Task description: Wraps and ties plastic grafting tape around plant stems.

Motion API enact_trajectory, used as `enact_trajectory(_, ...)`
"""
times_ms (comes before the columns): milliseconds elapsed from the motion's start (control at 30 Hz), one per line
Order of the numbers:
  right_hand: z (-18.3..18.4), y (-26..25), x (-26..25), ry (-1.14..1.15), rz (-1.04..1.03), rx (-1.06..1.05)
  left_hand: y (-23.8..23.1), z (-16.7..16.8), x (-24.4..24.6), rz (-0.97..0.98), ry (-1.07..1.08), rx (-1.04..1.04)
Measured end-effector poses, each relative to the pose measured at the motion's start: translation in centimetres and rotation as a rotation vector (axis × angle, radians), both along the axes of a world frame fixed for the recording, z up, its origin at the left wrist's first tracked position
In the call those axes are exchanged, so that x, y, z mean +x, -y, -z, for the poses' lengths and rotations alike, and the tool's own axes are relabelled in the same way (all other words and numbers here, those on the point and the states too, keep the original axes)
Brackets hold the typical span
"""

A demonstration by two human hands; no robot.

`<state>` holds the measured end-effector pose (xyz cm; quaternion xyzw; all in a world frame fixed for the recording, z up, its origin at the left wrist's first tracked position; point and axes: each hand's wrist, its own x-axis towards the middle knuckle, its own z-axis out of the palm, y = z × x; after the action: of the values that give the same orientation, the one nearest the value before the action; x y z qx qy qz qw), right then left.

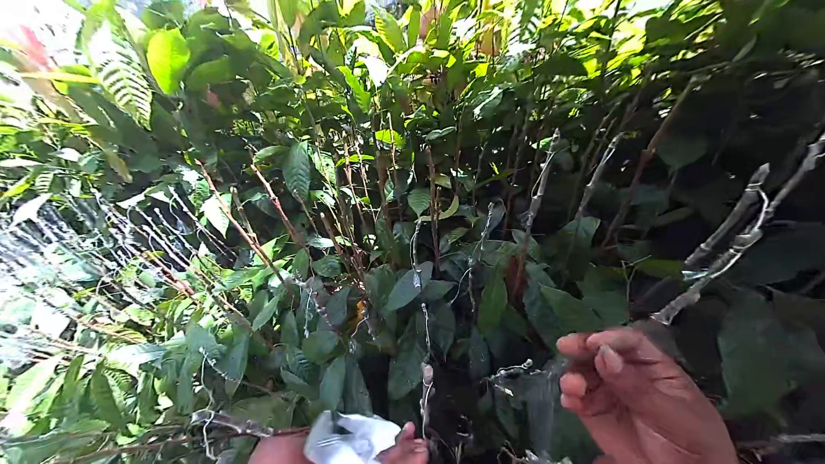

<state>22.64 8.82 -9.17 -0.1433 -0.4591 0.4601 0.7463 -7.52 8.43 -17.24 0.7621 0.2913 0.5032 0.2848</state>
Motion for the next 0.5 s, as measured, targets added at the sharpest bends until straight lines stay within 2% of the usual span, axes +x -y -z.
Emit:
enact_trajectory(67,0.8,-0.6,0.8,-0.037,-0.054,0.017,-1.8,1.9,2.2,-0.09,-0.005,-0.018)
enact_trajectory(167,1.5,-1.5,1.8,-0.093,-0.101,0.055,-6.5,-0.8,2.8,-0.214,0.146,-0.136)
enact_trajectory(233,1.8,-1.9,2.3,-0.087,-0.108,0.053,-10.0,-2.4,2.4,-0.203,0.292,-0.193)
enact_trajectory(300,2.3,-2.2,2.7,-0.049,-0.091,0.047,-11.6,-3.3,2.4,-0.202,0.348,-0.187)
enact_trajectory(400,2.9,-2.6,3.6,0.012,-0.047,0.051,-10.4,-3.0,2.5,-0.283,0.258,-0.037)
enact_trajectory(500,3.0,-2.7,4.4,0.059,0.038,0.048,-5.9,-1.1,2.3,-0.316,0.015,0.216)
